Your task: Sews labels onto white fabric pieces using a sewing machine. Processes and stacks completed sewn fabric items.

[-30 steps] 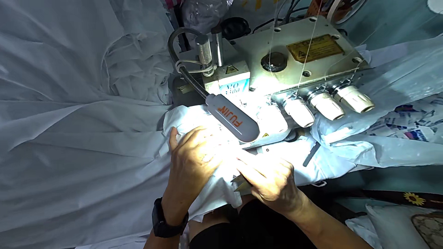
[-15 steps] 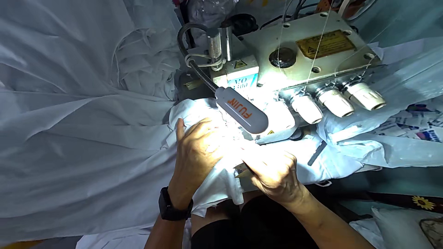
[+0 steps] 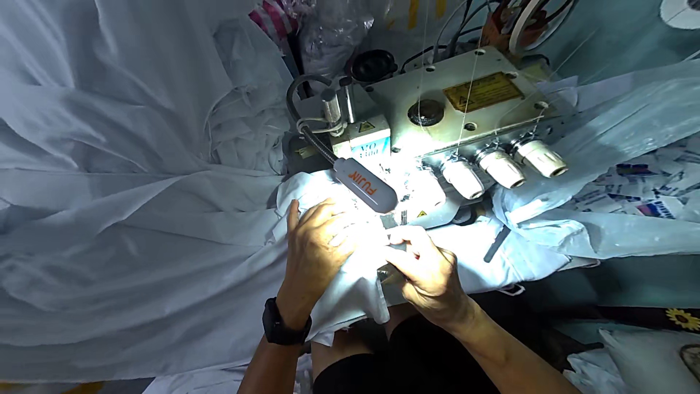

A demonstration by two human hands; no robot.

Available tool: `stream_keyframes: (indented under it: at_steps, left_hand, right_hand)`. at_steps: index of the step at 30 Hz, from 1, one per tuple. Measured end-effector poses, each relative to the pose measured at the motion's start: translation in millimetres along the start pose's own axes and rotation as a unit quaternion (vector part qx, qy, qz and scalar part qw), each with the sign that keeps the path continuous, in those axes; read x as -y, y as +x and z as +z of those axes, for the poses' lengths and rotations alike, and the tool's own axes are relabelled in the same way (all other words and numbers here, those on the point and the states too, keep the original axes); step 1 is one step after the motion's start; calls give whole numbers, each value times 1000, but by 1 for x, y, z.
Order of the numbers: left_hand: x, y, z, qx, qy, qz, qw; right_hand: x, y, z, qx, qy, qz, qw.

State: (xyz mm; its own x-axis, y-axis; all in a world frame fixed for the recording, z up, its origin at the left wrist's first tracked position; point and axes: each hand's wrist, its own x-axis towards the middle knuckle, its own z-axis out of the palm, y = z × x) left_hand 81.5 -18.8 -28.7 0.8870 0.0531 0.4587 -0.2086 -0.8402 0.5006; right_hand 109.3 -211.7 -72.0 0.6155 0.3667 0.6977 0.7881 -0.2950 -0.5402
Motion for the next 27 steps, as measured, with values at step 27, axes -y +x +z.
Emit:
stream_keyframes:
  at_steps: [27]
  left_hand:
    - [14,26,-9,39,1,3,999]
  right_hand:
    - [3,16,5,11,-38,50,998]
